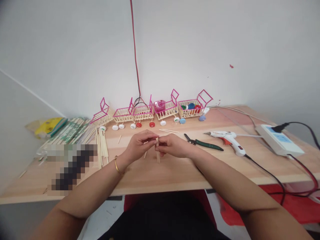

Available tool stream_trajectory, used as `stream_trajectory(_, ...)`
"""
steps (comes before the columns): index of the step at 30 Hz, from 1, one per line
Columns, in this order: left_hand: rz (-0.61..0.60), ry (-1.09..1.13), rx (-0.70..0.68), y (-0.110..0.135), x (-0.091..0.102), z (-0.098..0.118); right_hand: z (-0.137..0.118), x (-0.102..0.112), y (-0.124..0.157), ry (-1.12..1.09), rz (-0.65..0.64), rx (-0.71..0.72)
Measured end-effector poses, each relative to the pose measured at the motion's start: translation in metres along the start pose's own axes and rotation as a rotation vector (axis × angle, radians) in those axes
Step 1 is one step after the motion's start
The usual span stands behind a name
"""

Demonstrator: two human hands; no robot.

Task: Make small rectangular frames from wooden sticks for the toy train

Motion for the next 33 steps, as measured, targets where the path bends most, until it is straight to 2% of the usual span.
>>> stream_trajectory(14, -0.011, 0.164, 0.205, 0.000, 0.000, -0.020, 0.002, -0.008, 0.001, -0.026, -0.104, -0.017)
stream_trajectory(18, -0.004, 0.159, 0.177, -0.001, 0.001, -0.016, -0.002, -0.003, -0.002, 0.065, -0.007, 0.031)
stream_trajectory(21, 0.074, 0.204, 0.163, -0.002, 0.007, -0.015, -0.006, 0.010, -0.003, 0.151, 0.148, 0.062)
stream_trajectory(25, 0.172, 0.229, 0.236, -0.001, 0.016, -0.028, -0.005, 0.025, 0.000, 0.251, 0.318, 0.065)
stream_trajectory(30, 0.089, 0.214, 0.356, 0.001, 0.007, -0.046, -0.001, 0.020, -0.002, 0.353, 0.297, 0.054)
stream_trajectory(33, 0.066, 0.192, 0.307, 0.000, 0.005, -0.042, -0.001, 0.018, -0.004, 0.384, 0.290, 0.047)
Point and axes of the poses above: each hand's wrist, its own y-axis away from the middle knuckle, its own x-axis out of the back of the hand, z = x × y, the point moved 8 cm from there along -y, towards the middle knuckle, and after that the axes turned 13 degrees about y, right-handed, at the moved point
